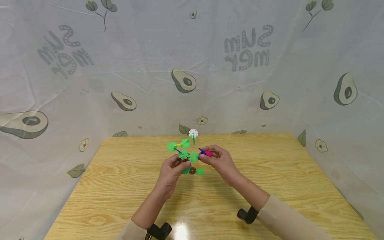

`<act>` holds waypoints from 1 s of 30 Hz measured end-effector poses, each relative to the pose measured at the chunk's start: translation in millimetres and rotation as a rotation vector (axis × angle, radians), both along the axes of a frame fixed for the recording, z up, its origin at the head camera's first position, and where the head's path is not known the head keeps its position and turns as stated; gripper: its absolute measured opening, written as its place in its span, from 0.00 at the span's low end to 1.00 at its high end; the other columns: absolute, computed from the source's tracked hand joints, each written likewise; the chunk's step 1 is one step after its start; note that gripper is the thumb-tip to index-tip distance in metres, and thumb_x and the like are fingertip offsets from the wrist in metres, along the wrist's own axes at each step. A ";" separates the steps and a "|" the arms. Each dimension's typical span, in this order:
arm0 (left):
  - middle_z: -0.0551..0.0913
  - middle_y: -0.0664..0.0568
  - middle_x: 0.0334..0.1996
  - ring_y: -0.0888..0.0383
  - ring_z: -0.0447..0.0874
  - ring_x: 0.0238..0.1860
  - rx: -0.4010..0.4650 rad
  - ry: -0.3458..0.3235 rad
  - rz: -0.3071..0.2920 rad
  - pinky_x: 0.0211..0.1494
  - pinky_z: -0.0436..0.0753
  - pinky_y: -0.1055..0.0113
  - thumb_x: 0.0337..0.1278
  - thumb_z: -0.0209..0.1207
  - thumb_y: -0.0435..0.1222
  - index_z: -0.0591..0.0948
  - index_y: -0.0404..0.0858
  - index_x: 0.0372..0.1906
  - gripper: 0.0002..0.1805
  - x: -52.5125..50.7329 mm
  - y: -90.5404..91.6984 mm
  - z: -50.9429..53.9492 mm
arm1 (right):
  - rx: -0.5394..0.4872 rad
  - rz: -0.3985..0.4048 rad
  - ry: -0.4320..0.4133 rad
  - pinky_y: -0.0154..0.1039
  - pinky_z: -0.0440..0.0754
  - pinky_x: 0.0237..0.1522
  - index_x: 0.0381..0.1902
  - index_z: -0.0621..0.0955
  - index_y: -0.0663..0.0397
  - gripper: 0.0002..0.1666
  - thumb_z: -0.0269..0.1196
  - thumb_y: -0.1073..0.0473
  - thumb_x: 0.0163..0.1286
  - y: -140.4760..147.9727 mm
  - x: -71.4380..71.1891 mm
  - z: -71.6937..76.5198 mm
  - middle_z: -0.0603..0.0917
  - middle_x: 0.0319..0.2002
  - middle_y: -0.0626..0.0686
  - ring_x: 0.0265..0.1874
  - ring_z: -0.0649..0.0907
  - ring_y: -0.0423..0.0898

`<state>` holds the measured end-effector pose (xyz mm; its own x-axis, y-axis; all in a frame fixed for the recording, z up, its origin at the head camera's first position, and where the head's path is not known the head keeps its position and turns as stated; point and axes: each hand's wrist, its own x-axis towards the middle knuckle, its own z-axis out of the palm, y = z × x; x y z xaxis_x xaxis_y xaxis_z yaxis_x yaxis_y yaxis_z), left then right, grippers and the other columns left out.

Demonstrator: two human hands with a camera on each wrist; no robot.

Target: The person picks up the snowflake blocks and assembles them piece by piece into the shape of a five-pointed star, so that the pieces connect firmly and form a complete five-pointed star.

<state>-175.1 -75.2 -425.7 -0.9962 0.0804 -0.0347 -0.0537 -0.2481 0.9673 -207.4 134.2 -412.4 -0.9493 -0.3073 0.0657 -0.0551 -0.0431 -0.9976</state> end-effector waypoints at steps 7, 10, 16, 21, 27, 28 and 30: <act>0.83 0.56 0.45 0.63 0.85 0.45 0.093 -0.006 -0.011 0.58 0.86 0.69 0.73 0.55 0.29 0.75 0.25 0.62 0.18 -2.3 6.5 0.2 | 0.043 -0.090 -0.009 0.30 0.88 0.52 0.61 0.75 0.72 0.22 0.66 0.66 0.74 -7.2 5.3 0.6 0.88 0.44 0.49 0.40 0.89 0.34; 0.81 0.53 0.51 0.64 0.84 0.49 0.114 -0.004 -0.001 0.58 0.86 0.71 0.73 0.52 0.28 0.74 0.25 0.64 0.19 -3.3 10.2 2.1 | 0.065 -0.123 0.003 0.29 0.87 0.51 0.62 0.76 0.70 0.22 0.66 0.66 0.75 -10.6 7.4 0.7 0.88 0.49 0.58 0.41 0.90 0.35; 0.80 0.54 0.48 0.64 0.84 0.50 0.155 -0.035 0.035 0.59 0.86 0.70 0.76 0.52 0.29 0.75 0.27 0.61 0.15 -6.5 16.0 2.5 | 0.059 -0.161 -0.002 0.28 0.87 0.49 0.62 0.76 0.69 0.22 0.66 0.65 0.74 -14.6 10.2 -1.5 0.88 0.50 0.62 0.42 0.89 0.36; 0.84 0.56 0.46 0.66 0.85 0.47 0.154 -0.051 0.071 0.56 0.87 0.72 0.78 0.56 0.31 0.74 0.25 0.63 0.17 -6.6 18.5 0.9 | 0.033 -0.175 -0.017 0.29 0.87 0.51 0.61 0.76 0.69 0.22 0.67 0.65 0.74 -17.8 12.3 -4.8 0.89 0.46 0.55 0.41 0.89 0.35; 0.86 0.51 0.51 0.66 0.85 0.42 0.126 -0.048 0.146 0.52 0.88 0.72 0.76 0.58 0.30 0.75 0.23 0.63 0.18 -6.9 21.1 -0.2 | -0.012 -0.193 -0.038 0.30 0.88 0.51 0.59 0.77 0.69 0.20 0.67 0.67 0.73 -22.8 15.2 -9.2 0.90 0.43 0.51 0.41 0.90 0.36; 0.86 0.50 0.52 0.66 0.85 0.42 0.120 -0.045 0.159 0.52 0.88 0.71 0.75 0.58 0.29 0.75 0.22 0.62 0.18 -7.0 21.3 -0.3 | -0.024 -0.201 -0.040 0.30 0.89 0.51 0.59 0.77 0.70 0.20 0.67 0.67 0.73 -23.8 15.7 -9.8 0.90 0.43 0.52 0.41 0.90 0.35; 0.86 0.50 0.52 0.65 0.85 0.42 0.114 -0.035 0.181 0.52 0.88 0.70 0.74 0.59 0.29 0.75 0.22 0.61 0.18 -7.1 21.3 -0.6 | -0.043 -0.208 -0.035 0.31 0.89 0.51 0.58 0.77 0.71 0.19 0.67 0.68 0.73 -26.5 16.7 -10.9 0.90 0.45 0.54 0.41 0.90 0.34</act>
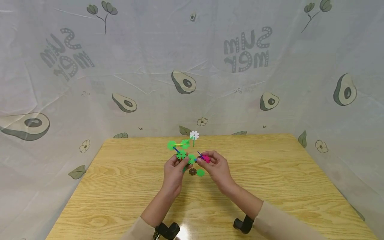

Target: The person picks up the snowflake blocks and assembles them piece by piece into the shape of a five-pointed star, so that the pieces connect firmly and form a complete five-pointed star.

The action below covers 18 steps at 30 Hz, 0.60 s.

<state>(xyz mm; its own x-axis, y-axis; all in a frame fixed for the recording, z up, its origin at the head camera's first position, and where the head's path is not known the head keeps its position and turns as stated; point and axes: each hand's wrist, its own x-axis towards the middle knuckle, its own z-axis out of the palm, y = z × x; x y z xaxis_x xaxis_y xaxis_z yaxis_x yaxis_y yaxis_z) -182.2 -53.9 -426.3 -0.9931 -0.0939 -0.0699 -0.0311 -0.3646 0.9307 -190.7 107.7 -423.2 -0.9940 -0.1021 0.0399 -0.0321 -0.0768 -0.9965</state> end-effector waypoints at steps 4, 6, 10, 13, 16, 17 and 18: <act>0.85 0.51 0.50 0.65 0.84 0.43 0.003 0.012 0.024 0.50 0.88 0.72 0.73 0.60 0.29 0.76 0.22 0.59 0.17 -0.5 1.1 -1.0 | -0.019 -0.013 0.023 0.31 0.89 0.50 0.57 0.77 0.71 0.19 0.67 0.69 0.73 -4.8 2.1 -1.5 0.90 0.47 0.58 0.41 0.89 0.34; 0.85 0.51 0.49 0.65 0.84 0.42 0.008 0.019 0.031 0.48 0.88 0.73 0.73 0.60 0.28 0.77 0.21 0.59 0.17 -0.9 0.6 -1.6 | -0.030 -0.020 0.036 0.29 0.89 0.48 0.57 0.77 0.71 0.19 0.67 0.69 0.72 -8.4 2.7 -1.4 0.89 0.47 0.58 0.41 0.89 0.35; 0.85 0.51 0.48 0.65 0.84 0.41 0.017 0.032 0.034 0.47 0.87 0.74 0.73 0.60 0.29 0.76 0.21 0.59 0.18 -1.8 -0.8 -2.6 | -0.065 -0.043 0.034 0.29 0.89 0.46 0.55 0.77 0.71 0.17 0.66 0.71 0.72 -13.3 2.9 -1.2 0.88 0.43 0.54 0.40 0.88 0.36; 0.86 0.53 0.46 0.65 0.85 0.41 0.018 0.023 0.032 0.47 0.87 0.75 0.73 0.60 0.28 0.76 0.21 0.60 0.18 -2.2 -2.6 -2.5 | -0.075 -0.028 0.023 0.31 0.90 0.47 0.55 0.76 0.71 0.17 0.66 0.72 0.72 -13.8 1.8 -1.1 0.88 0.41 0.50 0.40 0.88 0.36; 0.86 0.54 0.43 0.65 0.85 0.40 0.023 0.014 0.023 0.48 0.87 0.74 0.73 0.59 0.27 0.76 0.23 0.59 0.16 -2.5 -5.1 -1.2 | -0.073 0.023 0.013 0.33 0.90 0.49 0.58 0.74 0.71 0.18 0.64 0.71 0.74 -11.3 0.1 -0.1 0.87 0.40 0.48 0.39 0.89 0.36; 0.86 0.55 0.41 0.65 0.85 0.40 0.022 0.015 0.017 0.48 0.87 0.74 0.73 0.60 0.28 0.76 0.24 0.58 0.15 -2.3 -6.1 -0.4 | -0.070 0.049 0.011 0.34 0.90 0.49 0.59 0.73 0.71 0.19 0.63 0.70 0.74 -9.6 -0.6 0.4 0.87 0.40 0.48 0.39 0.90 0.36; 0.85 0.55 0.39 0.65 0.85 0.39 0.023 0.018 0.009 0.49 0.87 0.73 0.73 0.60 0.28 0.76 0.25 0.57 0.14 -2.0 -7.0 0.4 | -0.067 0.078 0.011 0.35 0.90 0.50 0.60 0.72 0.71 0.20 0.63 0.70 0.75 -7.5 -1.3 0.8 0.87 0.40 0.48 0.39 0.90 0.36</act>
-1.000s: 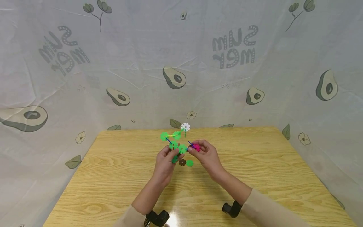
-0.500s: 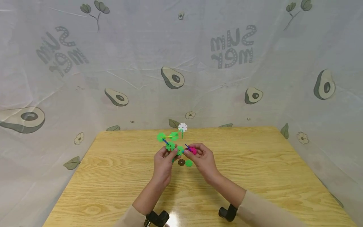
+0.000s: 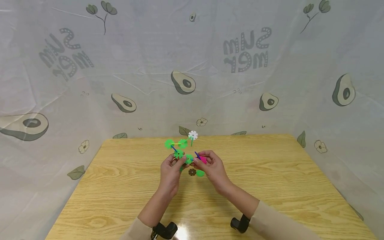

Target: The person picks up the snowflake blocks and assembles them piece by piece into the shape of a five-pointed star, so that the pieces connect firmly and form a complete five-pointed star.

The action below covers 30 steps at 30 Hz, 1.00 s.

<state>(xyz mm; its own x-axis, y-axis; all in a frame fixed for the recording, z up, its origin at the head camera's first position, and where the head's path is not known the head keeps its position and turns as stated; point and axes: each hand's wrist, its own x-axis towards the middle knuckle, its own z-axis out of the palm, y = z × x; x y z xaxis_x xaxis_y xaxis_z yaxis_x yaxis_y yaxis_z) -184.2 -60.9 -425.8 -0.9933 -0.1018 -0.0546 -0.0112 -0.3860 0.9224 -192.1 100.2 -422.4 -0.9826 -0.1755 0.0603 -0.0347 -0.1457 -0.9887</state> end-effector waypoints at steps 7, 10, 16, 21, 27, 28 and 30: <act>0.85 0.59 0.33 0.65 0.85 0.35 0.015 -0.017 -0.046 0.48 0.88 0.72 0.72 0.60 0.28 0.74 0.28 0.54 0.12 0.4 -3.8 3.6 | 0.066 0.192 0.075 0.39 0.89 0.56 0.71 0.68 0.68 0.30 0.63 0.66 0.77 18.3 -3.8 0.7 0.85 0.48 0.48 0.45 0.89 0.36; 0.86 0.58 0.34 0.65 0.85 0.34 0.019 -0.021 -0.058 0.49 0.87 0.72 0.73 0.59 0.28 0.74 0.28 0.55 0.12 1.4 -5.0 4.1 | 0.088 0.243 0.115 0.37 0.89 0.57 0.72 0.68 0.67 0.32 0.65 0.66 0.75 24.7 -4.0 0.6 0.82 0.53 0.57 0.48 0.88 0.36; 0.87 0.58 0.35 0.66 0.85 0.34 0.020 -0.025 -0.069 0.49 0.87 0.73 0.73 0.60 0.29 0.74 0.28 0.57 0.14 2.1 -5.9 4.9 | 0.174 0.284 0.175 0.31 0.88 0.55 0.74 0.67 0.63 0.36 0.68 0.64 0.73 31.5 -4.5 -0.3 0.75 0.65 0.71 0.57 0.86 0.42; 0.88 0.59 0.34 0.66 0.86 0.34 0.023 -0.013 -0.073 0.49 0.88 0.72 0.73 0.60 0.29 0.74 0.28 0.57 0.15 2.6 -6.2 6.0 | 0.363 0.264 0.339 0.34 0.85 0.59 0.75 0.68 0.55 0.39 0.71 0.63 0.70 36.6 -5.5 1.0 0.73 0.72 0.63 0.65 0.79 0.57; 0.88 0.59 0.32 0.65 0.86 0.32 0.030 -0.012 -0.081 0.49 0.88 0.71 0.72 0.60 0.28 0.75 0.27 0.57 0.14 2.0 -7.0 4.6 | 0.588 0.264 0.600 0.52 0.85 0.65 0.76 0.69 0.49 0.41 0.72 0.63 0.69 45.8 -9.8 6.1 0.75 0.72 0.57 0.69 0.78 0.59; 0.87 0.59 0.32 0.65 0.85 0.32 0.030 -0.015 -0.082 0.48 0.88 0.71 0.72 0.60 0.28 0.75 0.27 0.57 0.14 1.9 -7.2 4.3 | 0.610 0.282 0.628 0.53 0.84 0.66 0.76 0.69 0.48 0.41 0.72 0.64 0.69 46.9 -10.5 7.9 0.75 0.72 0.56 0.70 0.78 0.58; 0.87 0.59 0.32 0.65 0.85 0.32 0.033 -0.020 -0.084 0.48 0.88 0.71 0.72 0.60 0.28 0.75 0.28 0.56 0.13 1.8 -7.7 4.1 | 0.644 0.320 0.676 0.54 0.83 0.67 0.76 0.68 0.48 0.41 0.71 0.65 0.70 49.0 -12.0 10.4 0.75 0.71 0.55 0.70 0.78 0.56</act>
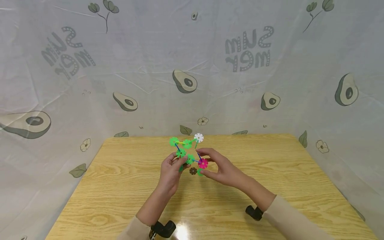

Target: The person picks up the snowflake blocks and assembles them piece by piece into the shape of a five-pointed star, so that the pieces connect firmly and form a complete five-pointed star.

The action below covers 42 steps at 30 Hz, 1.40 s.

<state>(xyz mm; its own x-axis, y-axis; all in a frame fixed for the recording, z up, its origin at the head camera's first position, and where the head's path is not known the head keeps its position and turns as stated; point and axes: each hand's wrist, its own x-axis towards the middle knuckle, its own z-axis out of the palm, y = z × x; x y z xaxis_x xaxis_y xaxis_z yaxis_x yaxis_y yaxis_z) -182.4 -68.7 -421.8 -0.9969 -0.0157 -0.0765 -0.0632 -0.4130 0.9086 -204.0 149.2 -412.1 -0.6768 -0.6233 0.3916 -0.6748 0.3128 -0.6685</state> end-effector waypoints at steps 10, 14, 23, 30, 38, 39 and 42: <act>0.86 0.59 0.35 0.66 0.85 0.35 -0.025 -0.019 -0.029 0.47 0.88 0.73 0.73 0.60 0.28 0.77 0.27 0.55 0.12 -0.3 -2.3 -2.2 | 0.113 0.046 0.123 0.49 0.84 0.67 0.75 0.70 0.55 0.40 0.72 0.66 0.68 6.6 -1.5 5.1 0.77 0.70 0.55 0.69 0.79 0.53; 0.84 0.58 0.37 0.65 0.84 0.37 -0.020 -0.015 -0.033 0.48 0.87 0.73 0.73 0.59 0.28 0.78 0.29 0.52 0.09 0.0 -1.8 -2.2 | 0.108 0.044 0.160 0.47 0.84 0.66 0.72 0.73 0.58 0.39 0.74 0.66 0.66 7.2 -1.9 5.0 0.79 0.68 0.56 0.68 0.80 0.53; 0.83 0.58 0.36 0.64 0.83 0.36 0.026 0.002 -0.033 0.48 0.87 0.71 0.74 0.60 0.31 0.81 0.34 0.46 0.04 0.6 -1.2 -1.7 | 0.053 0.040 0.240 0.52 0.87 0.62 0.69 0.74 0.59 0.37 0.75 0.66 0.65 5.7 -0.9 1.1 0.80 0.63 0.58 0.62 0.83 0.55; 0.85 0.58 0.34 0.65 0.84 0.37 0.096 0.022 -0.051 0.49 0.88 0.72 0.77 0.59 0.38 0.81 0.41 0.39 0.07 1.3 -0.5 -0.7 | 0.005 0.009 0.290 0.50 0.87 0.61 0.68 0.75 0.59 0.37 0.76 0.66 0.64 0.9 1.8 -4.4 0.80 0.63 0.57 0.61 0.83 0.53; 0.87 0.59 0.35 0.61 0.87 0.42 0.151 0.010 -0.086 0.55 0.88 0.68 0.78 0.58 0.41 0.81 0.44 0.41 0.07 6.3 7.2 -2.4 | -0.038 -0.045 0.327 0.46 0.88 0.60 0.67 0.76 0.58 0.37 0.77 0.65 0.62 -6.4 2.1 -11.6 0.81 0.61 0.57 0.59 0.84 0.52; 0.87 0.59 0.36 0.61 0.87 0.43 0.145 0.005 -0.097 0.54 0.88 0.68 0.78 0.58 0.41 0.81 0.44 0.42 0.07 7.3 8.7 -2.8 | -0.042 -0.048 0.331 0.45 0.87 0.60 0.67 0.76 0.58 0.37 0.77 0.65 0.62 -7.3 1.9 -12.7 0.81 0.61 0.56 0.59 0.84 0.51; 0.88 0.58 0.40 0.62 0.87 0.44 0.132 0.003 -0.133 0.53 0.86 0.69 0.77 0.59 0.39 0.80 0.40 0.46 0.06 9.4 13.1 -4.2 | -0.054 -0.053 0.355 0.45 0.88 0.60 0.66 0.76 0.60 0.37 0.78 0.67 0.60 -10.2 1.7 -15.7 0.81 0.59 0.57 0.58 0.84 0.52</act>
<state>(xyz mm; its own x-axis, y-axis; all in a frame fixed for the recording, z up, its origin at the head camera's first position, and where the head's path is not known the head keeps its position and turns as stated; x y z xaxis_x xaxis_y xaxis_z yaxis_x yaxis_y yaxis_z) -173.0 -55.6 -426.0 -0.9897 0.1266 -0.0664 -0.1229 -0.5164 0.8475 -202.3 139.0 -427.7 -0.5240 -0.5630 0.6391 -0.8514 0.3243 -0.4123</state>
